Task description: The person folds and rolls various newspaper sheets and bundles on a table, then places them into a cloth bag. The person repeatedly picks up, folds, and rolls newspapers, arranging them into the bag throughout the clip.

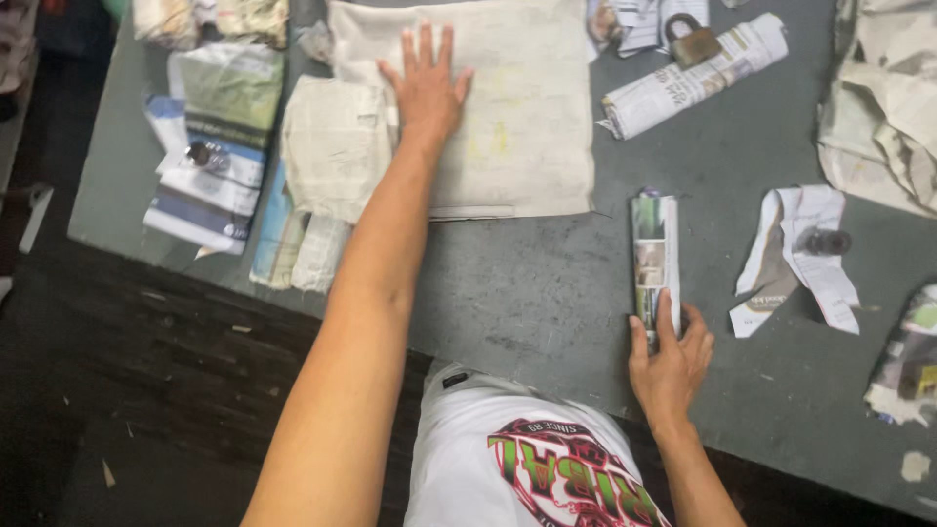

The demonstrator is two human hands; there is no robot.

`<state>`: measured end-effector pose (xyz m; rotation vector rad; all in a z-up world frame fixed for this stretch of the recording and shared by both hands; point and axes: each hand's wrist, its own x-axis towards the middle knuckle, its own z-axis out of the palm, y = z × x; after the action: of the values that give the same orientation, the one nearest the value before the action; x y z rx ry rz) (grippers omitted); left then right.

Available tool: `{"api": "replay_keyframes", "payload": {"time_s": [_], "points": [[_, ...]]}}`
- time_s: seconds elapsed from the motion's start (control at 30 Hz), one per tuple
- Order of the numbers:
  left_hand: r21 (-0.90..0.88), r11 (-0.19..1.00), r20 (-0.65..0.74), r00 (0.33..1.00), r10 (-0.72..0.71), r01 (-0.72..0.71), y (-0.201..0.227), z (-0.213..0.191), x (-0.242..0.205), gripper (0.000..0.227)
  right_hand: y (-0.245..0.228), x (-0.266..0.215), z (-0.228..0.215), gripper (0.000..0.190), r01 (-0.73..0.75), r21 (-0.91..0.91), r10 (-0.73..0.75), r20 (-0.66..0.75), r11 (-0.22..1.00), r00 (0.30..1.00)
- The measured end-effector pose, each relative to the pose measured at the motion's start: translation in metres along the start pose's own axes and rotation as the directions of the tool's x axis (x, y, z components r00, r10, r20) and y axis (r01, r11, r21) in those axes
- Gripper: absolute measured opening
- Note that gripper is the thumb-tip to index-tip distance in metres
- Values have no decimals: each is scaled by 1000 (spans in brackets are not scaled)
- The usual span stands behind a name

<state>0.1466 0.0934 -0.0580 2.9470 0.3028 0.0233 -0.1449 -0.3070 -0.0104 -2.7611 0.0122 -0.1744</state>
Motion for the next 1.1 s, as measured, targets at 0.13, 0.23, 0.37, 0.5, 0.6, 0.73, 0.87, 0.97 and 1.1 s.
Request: {"api": "replay_keyframes", "payload": {"time_s": [0.13, 0.23, 0.37, 0.5, 0.6, 0.73, 0.87, 0.97, 1.1], "points": [[7, 999, -6, 999, 42, -42, 7, 13, 1, 69, 6, 33, 14, 59, 52, -36, -54, -44, 998, 998], [300, 950, -132, 983, 130, -85, 13, 38, -41, 75, 18, 62, 27, 57, 81, -16, -83, -105, 997, 991], [9, 977, -294, 933, 208, -214, 35, 38, -85, 70, 34, 103, 41, 56, 48, -22, -51, -132, 999, 990], [-227, 922, -24, 948, 317, -314, 47, 9, -141, 75, 47, 125, 43, 54, 65, 44, -60, -100, 997, 993], [-323, 855, 7, 903, 431, -406, 38, -23, -190, 72, 53, 144, 34, 53, 80, 203, -66, -74, 976, 995], [-172, 931, -302, 917, 262, -322, 11, -52, -234, 78, 53, 140, 12, 49, 43, 347, -23, -61, 937, 998], [-148, 983, -404, 914, 40, -108, -22, -58, -231, 87, 36, 122, 0, 49, 31, 392, 0, -78, 919, 997], [-82, 997, -382, 923, -38, 8, -41, -57, -219, 76, 21, 111, -8, 49, 66, 406, -21, -115, 912, 993], [-126, 992, -455, 887, -78, 22, -54, -64, -213, 42, 13, 94, -22, 48, 86, 415, -6, -191, 906, 982]]}}
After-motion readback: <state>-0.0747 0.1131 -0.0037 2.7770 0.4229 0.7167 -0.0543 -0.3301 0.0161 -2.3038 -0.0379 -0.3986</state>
